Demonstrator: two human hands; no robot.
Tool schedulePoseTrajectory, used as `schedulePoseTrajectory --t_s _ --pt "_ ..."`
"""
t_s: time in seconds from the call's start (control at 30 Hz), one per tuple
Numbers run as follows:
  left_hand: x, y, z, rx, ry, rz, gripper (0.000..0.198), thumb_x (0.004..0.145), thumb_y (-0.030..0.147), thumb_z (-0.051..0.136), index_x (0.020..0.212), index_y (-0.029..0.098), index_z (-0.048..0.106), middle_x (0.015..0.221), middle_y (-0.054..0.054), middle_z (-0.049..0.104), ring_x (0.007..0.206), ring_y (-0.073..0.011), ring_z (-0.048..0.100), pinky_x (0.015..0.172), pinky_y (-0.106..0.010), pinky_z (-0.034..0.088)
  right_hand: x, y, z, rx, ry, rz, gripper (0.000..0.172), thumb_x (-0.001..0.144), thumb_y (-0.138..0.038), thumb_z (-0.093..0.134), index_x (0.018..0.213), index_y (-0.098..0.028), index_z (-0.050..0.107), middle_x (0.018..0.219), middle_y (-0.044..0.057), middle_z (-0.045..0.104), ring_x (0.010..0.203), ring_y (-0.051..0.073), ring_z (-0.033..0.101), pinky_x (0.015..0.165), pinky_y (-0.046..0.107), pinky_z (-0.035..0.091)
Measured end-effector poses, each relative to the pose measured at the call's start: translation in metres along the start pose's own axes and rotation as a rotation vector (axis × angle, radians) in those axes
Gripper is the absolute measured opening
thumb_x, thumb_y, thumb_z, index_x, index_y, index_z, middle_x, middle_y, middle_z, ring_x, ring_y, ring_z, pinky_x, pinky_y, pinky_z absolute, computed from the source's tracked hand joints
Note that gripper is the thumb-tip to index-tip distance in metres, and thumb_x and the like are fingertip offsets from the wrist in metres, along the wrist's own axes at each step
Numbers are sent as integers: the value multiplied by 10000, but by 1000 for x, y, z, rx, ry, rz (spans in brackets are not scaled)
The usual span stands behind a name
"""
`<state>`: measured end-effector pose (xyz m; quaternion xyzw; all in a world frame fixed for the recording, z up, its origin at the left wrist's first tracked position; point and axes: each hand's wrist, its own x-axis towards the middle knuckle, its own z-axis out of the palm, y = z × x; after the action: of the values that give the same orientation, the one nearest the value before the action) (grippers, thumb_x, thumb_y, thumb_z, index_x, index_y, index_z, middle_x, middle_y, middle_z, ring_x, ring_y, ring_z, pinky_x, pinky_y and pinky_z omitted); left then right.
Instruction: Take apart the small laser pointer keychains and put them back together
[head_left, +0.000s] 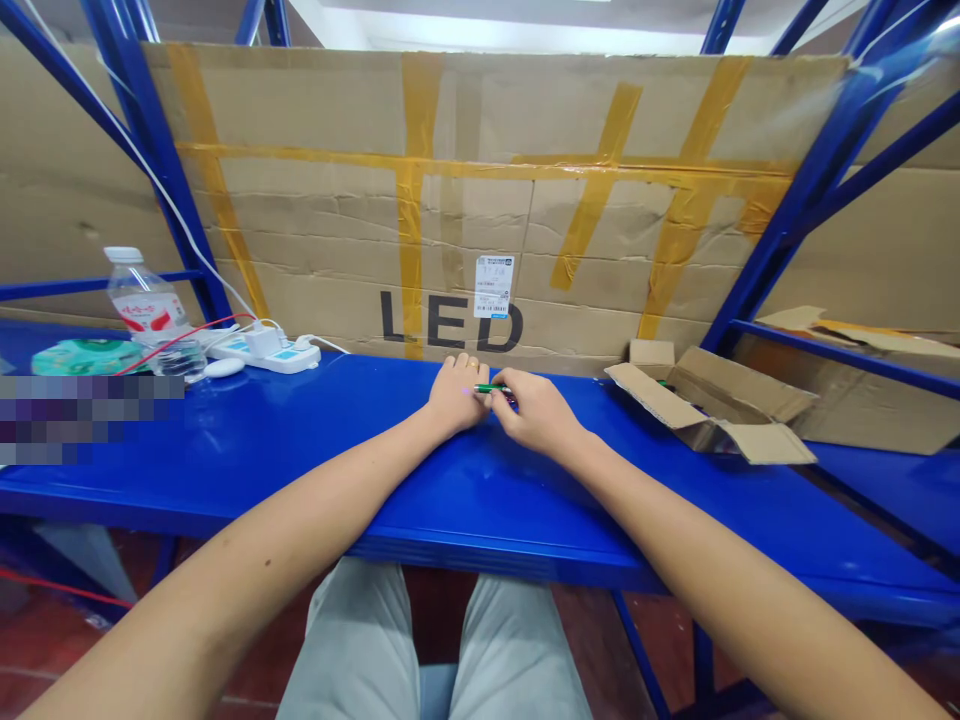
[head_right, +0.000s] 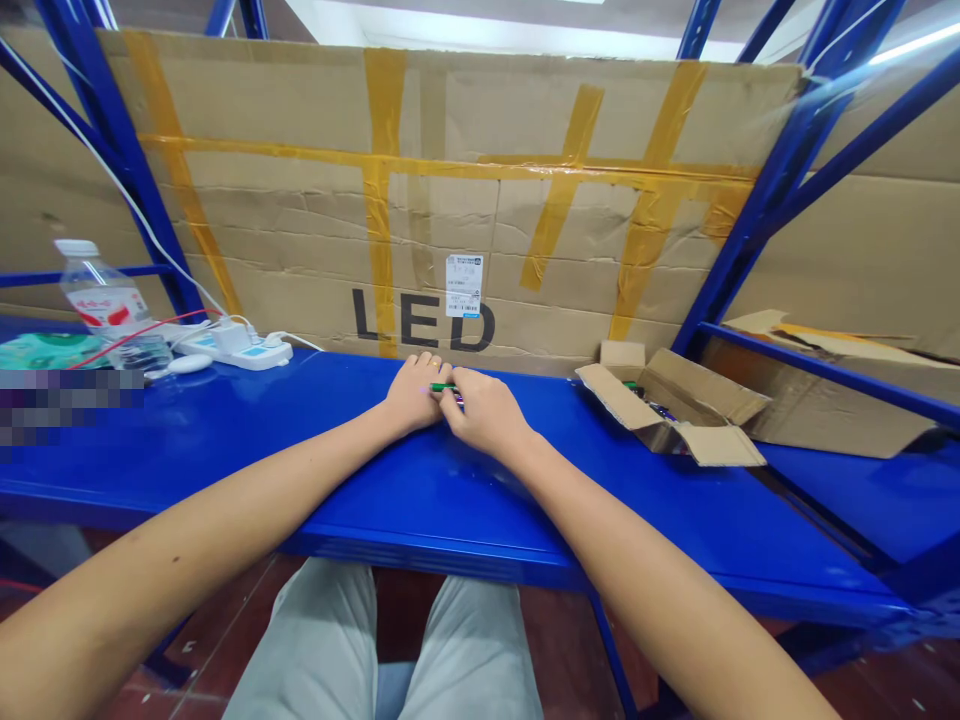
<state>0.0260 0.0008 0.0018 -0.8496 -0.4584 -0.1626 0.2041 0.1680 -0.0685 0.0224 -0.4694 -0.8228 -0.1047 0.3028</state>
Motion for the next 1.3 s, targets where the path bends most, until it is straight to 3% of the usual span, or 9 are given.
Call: schedulePoseTrajectory --t_s 0.37,0.63,1.0,1.3 --pt "-3 -3 6 0 -68 -22 359 926 243 353 1072 70 631 1122 -219 629 1123 -340 500 924 -432 322 -1 -12 8 -185 -120 12 210 936 -237 415 940 -151 607 975 122 695 801 215 610 661 305 344" --pt "-4 -5 10 -46 -138 -162 395 926 369 403 1070 91 645 1092 -193 663 1051 -319 593 815 -390 428 0 -8 2 -223 -65 25 198 926 -243 424 920 -156 601 923 113 703 797 222 626 660 307 352" --pt "-6 -6 9 -26 -163 -139 393 933 381 409 1006 123 696 1087 -177 672 1039 -307 617 784 -371 463 -1 -7 0 -219 -71 -54 204 917 -246 427 918 -152 609 917 116 714 794 225 637 655 310 354" --pt "-5 -15 10 -15 -128 -221 586 991 428 239 1018 99 723 1070 -194 687 1024 -324 633 779 -386 460 -1 -6 -1 -243 -70 -46 223 915 -253 429 935 -152 626 923 112 717 777 220 631 632 313 324"
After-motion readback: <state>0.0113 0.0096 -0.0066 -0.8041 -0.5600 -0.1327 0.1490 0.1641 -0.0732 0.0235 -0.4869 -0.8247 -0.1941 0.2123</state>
